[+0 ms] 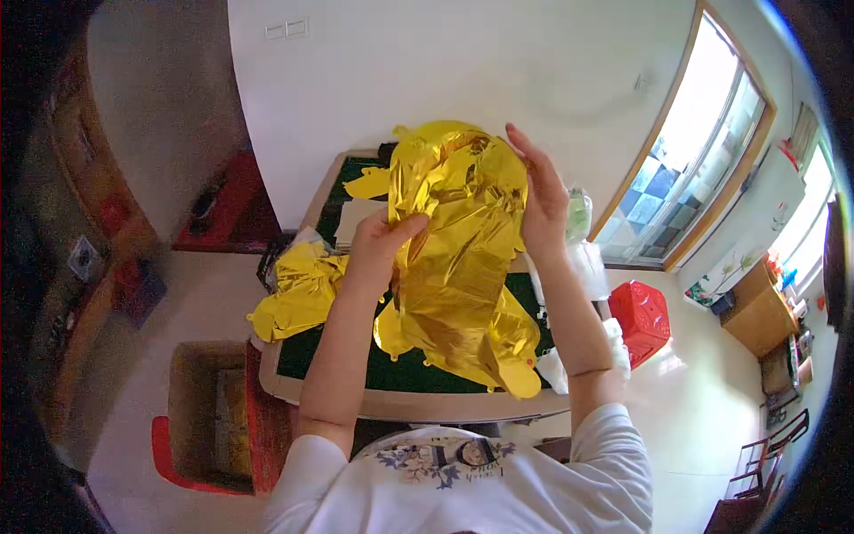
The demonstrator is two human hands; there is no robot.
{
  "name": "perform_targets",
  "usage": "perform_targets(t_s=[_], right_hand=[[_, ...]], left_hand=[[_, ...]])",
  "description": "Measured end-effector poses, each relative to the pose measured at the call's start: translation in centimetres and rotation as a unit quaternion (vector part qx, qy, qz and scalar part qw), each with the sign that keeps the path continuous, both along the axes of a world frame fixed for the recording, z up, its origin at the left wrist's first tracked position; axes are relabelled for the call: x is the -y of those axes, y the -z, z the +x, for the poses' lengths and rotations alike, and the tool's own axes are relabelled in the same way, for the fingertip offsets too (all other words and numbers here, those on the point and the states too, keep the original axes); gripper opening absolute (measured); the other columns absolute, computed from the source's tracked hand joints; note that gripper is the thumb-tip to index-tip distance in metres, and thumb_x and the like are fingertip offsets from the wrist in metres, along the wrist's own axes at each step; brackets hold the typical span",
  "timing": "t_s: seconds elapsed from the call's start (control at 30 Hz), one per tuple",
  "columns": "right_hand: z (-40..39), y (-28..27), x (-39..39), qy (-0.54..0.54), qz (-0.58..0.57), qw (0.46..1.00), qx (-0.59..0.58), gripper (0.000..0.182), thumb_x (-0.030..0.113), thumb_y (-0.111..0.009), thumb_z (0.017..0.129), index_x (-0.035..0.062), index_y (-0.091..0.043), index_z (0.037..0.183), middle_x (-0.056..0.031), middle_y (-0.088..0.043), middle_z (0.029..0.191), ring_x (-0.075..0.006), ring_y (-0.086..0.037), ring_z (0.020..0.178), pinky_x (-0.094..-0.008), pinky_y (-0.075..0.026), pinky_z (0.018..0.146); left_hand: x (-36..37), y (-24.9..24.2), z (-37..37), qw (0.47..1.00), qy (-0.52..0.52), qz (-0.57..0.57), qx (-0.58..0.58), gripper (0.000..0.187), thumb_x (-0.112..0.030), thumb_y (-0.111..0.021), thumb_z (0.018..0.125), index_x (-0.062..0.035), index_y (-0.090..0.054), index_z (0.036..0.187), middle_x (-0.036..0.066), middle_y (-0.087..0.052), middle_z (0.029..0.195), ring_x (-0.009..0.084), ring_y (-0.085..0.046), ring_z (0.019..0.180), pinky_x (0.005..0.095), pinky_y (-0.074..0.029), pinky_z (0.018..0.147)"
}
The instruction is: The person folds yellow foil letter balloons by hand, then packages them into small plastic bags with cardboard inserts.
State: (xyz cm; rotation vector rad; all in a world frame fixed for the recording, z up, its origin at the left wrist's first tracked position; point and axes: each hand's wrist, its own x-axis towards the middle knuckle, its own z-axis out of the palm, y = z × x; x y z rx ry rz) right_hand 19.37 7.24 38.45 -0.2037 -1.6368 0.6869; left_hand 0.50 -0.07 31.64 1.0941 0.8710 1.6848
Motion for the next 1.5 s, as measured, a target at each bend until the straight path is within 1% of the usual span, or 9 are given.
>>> perform_targets(t_s=[0.07,0.13,0.3,0.4,0.67,1.13,1.23,1.33,1.5], right_hand=[[0.3,0.0,0.7,-0.038,-0.109,0.993,-0.037,0.032,0.006,-0.052,0.091,0.0035,-0.054,0.123,-0.0135,-0.052,0.128,-0.024,-0.049,0.122,-0.0331,-0.039,0.102],[0.8,-0.6,2.0,-0.264,-0.369,0.884,-0.113,0.043,0.012,-0.049,0.095,0.0018,-0.041,0.136,-0.0114,-0.055,0.124,-0.0207,-0.053,0.116,-0.0313,-0.042,0.097],[1.2,2.9,-0.3,-0.129,-0.325,0.936,0.047,0.038,0.008,-0.061,0.088,-0.0002,-0.053,0.124,-0.0073,-0.062,0.11,-0.0121,-0.059,0.091,-0.0243,-0.047,0.072],[0.9,2.5,-0.4,-0.089,-0.282,0.952,0.077,0.017,0.008,-0.067,0.084,0.0,-0.066,0.099,-0.0008,-0.067,0.082,-0.0079,-0.058,0.069,-0.022,-0.045,0.062],[1.0,2.3,-0.8,-0.079,-0.291,0.949,0.091,0.02,0.01,-0.064,0.089,-0.002,-0.063,0.105,0.0001,-0.065,0.094,-0.0072,-0.058,0.083,-0.0226,-0.047,0.075],[2.0,3.8,-1.6,-0.082,-0.202,0.966,0.137,0.022,0.006,-0.061,0.09,0.0009,-0.059,0.112,0.0018,-0.062,0.098,-0.004,-0.054,0.088,-0.0208,-0.045,0.077],[3.4,5.7,-2.4,-0.19,-0.228,0.929,0.218,0.033,0.012,-0.067,0.087,0.0031,-0.055,0.117,-0.0013,-0.063,0.099,-0.0082,-0.058,0.091,-0.0247,-0.047,0.08],[4.4,7.9,-2.8,-0.096,-0.147,0.862,0.475,0.05,0.023,-0.077,0.077,0.0058,-0.054,0.118,-0.0122,-0.065,0.103,-0.0225,-0.062,0.1,-0.0348,-0.048,0.087],[6.5,15.6,-2.3,0.03,-0.093,0.852,0.514,0.043,0.023,-0.076,0.076,0.0006,-0.059,0.109,-0.0146,-0.066,0.093,-0.0212,-0.062,0.085,-0.0328,-0.048,0.075]], left_hand=[[0.6,-1.1,0.5,0.998,-0.051,0.043,-0.005,0.025,-0.019,-0.068,0.087,-0.002,-0.064,0.105,0.002,-0.066,0.096,0.0076,-0.059,0.085,0.023,-0.044,0.076],[-0.2,-1.0,-0.2,0.998,-0.053,0.039,-0.018,0.026,-0.019,-0.068,0.087,-0.0017,-0.064,0.106,0.001,-0.066,0.097,0.0075,-0.059,0.085,0.023,-0.044,0.076],[-0.6,-1.6,0.2,0.998,-0.029,0.054,-0.015,0.026,-0.018,-0.066,0.088,-0.0004,-0.064,0.107,0.001,-0.066,0.098,0.0068,-0.058,0.086,0.0232,-0.044,0.077],[-0.8,-1.7,0.8,0.994,-0.055,0.047,-0.079,0.026,-0.017,-0.065,0.089,0.0007,-0.063,0.108,0.001,-0.066,0.098,0.0063,-0.057,0.085,0.023,-0.044,0.076],[-1.4,-2.1,1.6,0.978,-0.104,0.038,-0.179,0.024,-0.021,-0.065,0.09,0.0,-0.066,0.101,0.0,-0.065,0.089,0.0054,-0.053,0.079,0.0225,-0.043,0.07],[-2.1,-1.0,1.3,0.988,-0.13,0.0,-0.078,0.025,-0.026,-0.065,0.09,-0.0008,-0.067,0.094,-0.002,-0.059,0.078,0.0045,-0.05,0.068,0.0225,-0.038,0.061],[-2.4,-1.2,0.3,0.992,-0.127,-0.006,-0.025,0.024,-0.025,-0.064,0.091,-0.001,-0.067,0.093,-0.002,-0.06,0.077,0.0054,-0.051,0.064,0.0244,-0.04,0.058],[-2.9,-1.0,-1.2,0.985,-0.155,0.04,0.068,0.024,-0.022,-0.064,0.091,-0.0008,-0.065,0.101,0.002,-0.065,0.092,0.0094,-0.059,0.079,0.0251,-0.046,0.067],[-3.8,0.4,-2.9,0.982,-0.098,0.037,0.155,0.025,-0.018,-0.062,0.091,-0.0006,-0.061,0.109,0.005,-0.064,0.104,0.0149,-0.062,0.092,0.0291,-0.05,0.08]])
